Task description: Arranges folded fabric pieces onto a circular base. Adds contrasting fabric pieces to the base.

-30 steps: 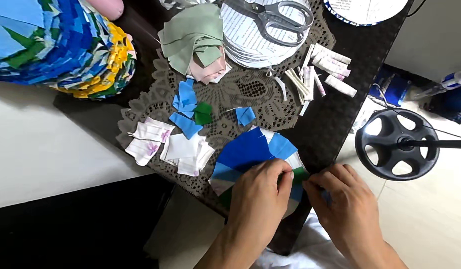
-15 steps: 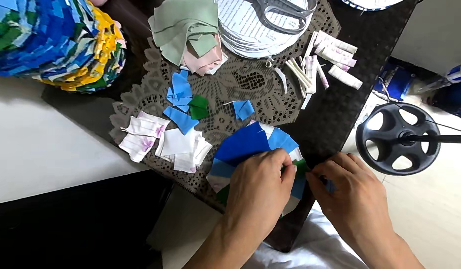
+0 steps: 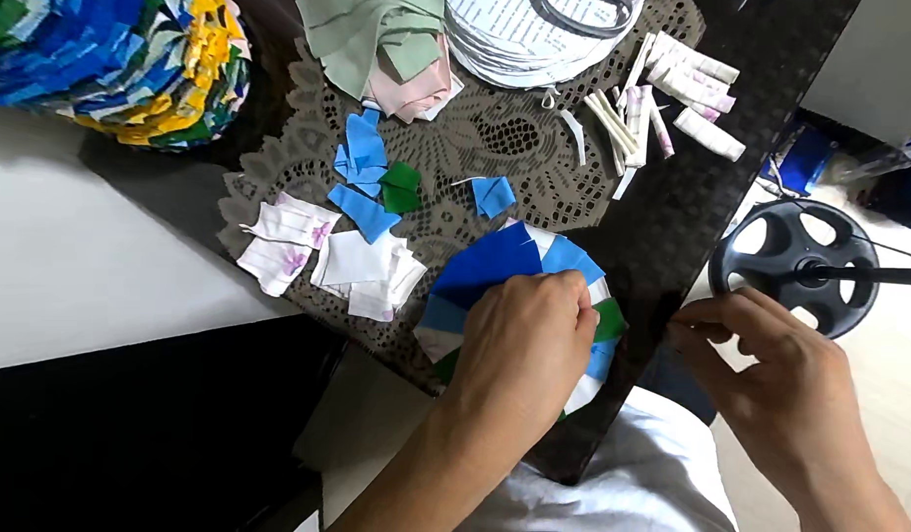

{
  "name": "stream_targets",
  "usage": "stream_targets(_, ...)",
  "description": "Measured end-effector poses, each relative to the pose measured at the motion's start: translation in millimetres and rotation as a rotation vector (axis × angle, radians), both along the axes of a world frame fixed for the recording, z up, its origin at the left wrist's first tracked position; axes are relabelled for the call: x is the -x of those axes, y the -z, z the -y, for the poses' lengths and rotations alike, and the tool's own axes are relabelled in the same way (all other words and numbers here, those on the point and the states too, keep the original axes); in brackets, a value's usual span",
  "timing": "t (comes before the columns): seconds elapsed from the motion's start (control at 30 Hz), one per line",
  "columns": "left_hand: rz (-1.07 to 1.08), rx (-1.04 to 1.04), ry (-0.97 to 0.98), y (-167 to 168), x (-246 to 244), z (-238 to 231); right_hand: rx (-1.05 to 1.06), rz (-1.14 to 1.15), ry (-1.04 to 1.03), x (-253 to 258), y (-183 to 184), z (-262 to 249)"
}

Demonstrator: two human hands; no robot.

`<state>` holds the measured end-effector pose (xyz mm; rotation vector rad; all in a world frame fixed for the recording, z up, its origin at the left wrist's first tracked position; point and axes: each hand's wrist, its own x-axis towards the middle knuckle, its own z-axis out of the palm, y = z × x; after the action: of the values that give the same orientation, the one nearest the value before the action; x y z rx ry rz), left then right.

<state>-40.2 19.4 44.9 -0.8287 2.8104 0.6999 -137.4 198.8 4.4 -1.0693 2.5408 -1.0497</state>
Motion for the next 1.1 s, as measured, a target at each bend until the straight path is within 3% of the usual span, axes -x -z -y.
stream_targets(0.37, 0.067, -0.002, 0.01, -6, 6, 6, 0.09, -0.017, 0.01, -5, 11, -2)
stream_targets(0.57, 0.069, -0.001, 0.108, -7, 11, 11, 0.12, -0.05, -0.021, -11, 13, 4)
stream_targets(1.1, 0.079, 0.03, 0.132, -7, 11, 12, 0.122, -0.236, -0.079, -19, 14, 29)
